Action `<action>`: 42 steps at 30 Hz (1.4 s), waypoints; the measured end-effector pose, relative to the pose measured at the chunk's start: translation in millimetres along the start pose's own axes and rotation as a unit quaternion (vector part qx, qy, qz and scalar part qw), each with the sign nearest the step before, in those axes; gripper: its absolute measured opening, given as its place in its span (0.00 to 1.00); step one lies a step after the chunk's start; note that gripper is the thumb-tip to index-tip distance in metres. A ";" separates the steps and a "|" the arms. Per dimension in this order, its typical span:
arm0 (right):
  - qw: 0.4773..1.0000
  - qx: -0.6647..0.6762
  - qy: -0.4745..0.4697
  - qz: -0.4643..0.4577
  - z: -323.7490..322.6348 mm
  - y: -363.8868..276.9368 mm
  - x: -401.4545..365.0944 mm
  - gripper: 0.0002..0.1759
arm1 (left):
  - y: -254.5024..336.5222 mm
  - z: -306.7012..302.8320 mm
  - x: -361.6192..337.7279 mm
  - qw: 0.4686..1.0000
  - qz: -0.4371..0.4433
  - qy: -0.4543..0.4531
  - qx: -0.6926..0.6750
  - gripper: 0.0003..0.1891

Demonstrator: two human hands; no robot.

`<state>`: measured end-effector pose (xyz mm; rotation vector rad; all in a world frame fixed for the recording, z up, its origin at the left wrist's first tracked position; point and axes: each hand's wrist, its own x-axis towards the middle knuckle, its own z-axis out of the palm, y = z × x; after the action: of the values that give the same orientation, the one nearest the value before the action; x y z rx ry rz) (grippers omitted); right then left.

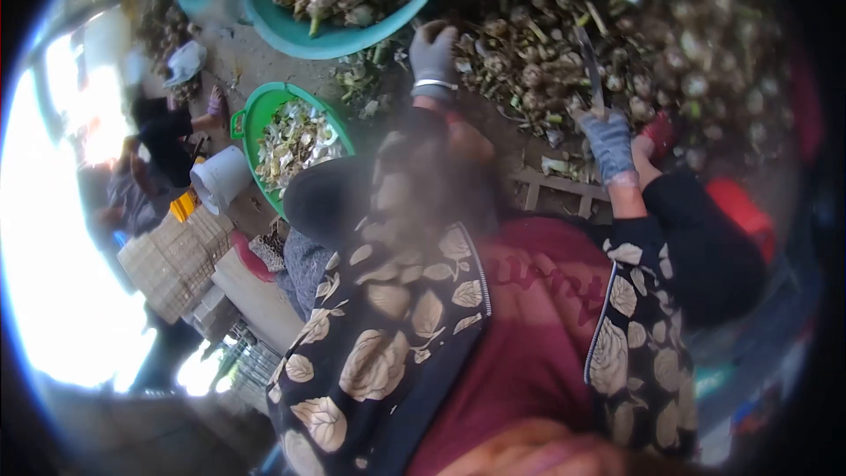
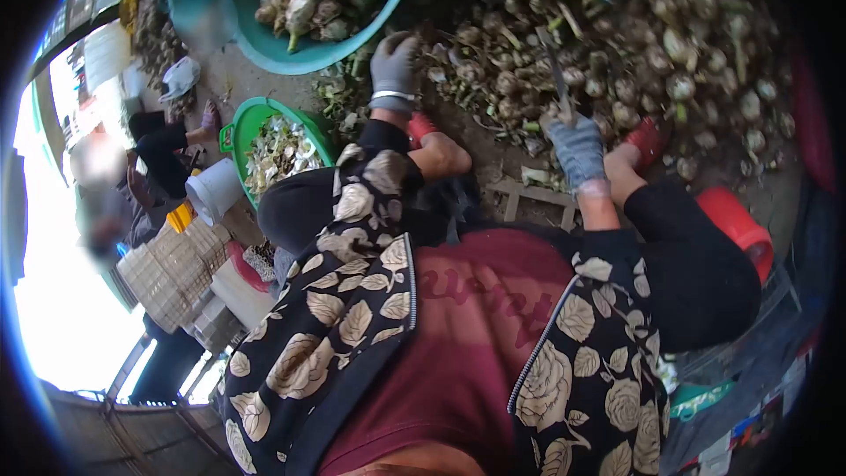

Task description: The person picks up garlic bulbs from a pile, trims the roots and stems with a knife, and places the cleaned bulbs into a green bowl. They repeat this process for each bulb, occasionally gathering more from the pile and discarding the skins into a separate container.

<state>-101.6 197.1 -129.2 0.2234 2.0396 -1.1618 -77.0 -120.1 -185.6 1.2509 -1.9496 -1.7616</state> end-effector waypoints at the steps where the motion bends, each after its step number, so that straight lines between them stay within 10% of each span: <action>1: 1.000 -0.012 -0.028 -0.005 -0.7 1.6 7.8 0.12 | -16.9 9.3 8.2 0.990 0.095 0.048 0.094 0.17; 3: 0.997 0.000 -0.063 0.052 -4.5 1.1 13.2 0.09 | -30.6 22.2 37.4 0.879 -0.130 -0.037 0.456 0.34; 5: 0.993 0.062 -0.073 0.073 -5.0 9.4 15.2 0.09 | -40.2 35.4 40.3 0.880 0.102 0.082 0.456 0.34; 6: 0.990 0.101 -0.073 0.064 -3.3 19.0 18.3 0.10 | -42.4 43.4 36.4 0.872 -0.054 0.023 0.485 0.35; 8: 0.990 0.115 -0.059 0.062 -0.7 19.5 19.1 0.12 | -54.2 45.2 47.6 0.860 -0.021 0.034 0.509 0.40; 11: 0.988 0.116 -0.051 0.084 -2.4 21.0 22.1 0.12 | -31.2 46.7 43.0 0.908 -0.140 -0.061 0.390 0.41; 18: 0.999 0.007 -0.018 -0.037 -7.7 -29.9 -6.5 0.08 | 11.4 38.7 -31.0 0.984 -0.050 -0.086 0.145 0.37; 21: 0.983 -0.026 0.022 -0.179 -13.0 -44.9 -17.2 0.09 | -5.7 41.4 -47.3 0.967 0.028 -0.197 -0.161 0.17; 30: 0.846 -0.333 0.118 -0.399 -29.5 -79.6 -90.5 0.16 | 108.0 4.0 -188.9 0.926 0.027 -0.361 -0.105 0.29; 42: 0.803 -0.264 0.139 -0.516 -19.4 -34.9 -77.8 0.16 | 125.1 21.4 -233.2 0.922 0.111 -0.368 -0.043 0.19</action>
<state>-75.0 208.9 -46.7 -1.2058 2.7302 -1.0791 -3.0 48.8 5.4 0.3049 -2.2030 -2.3660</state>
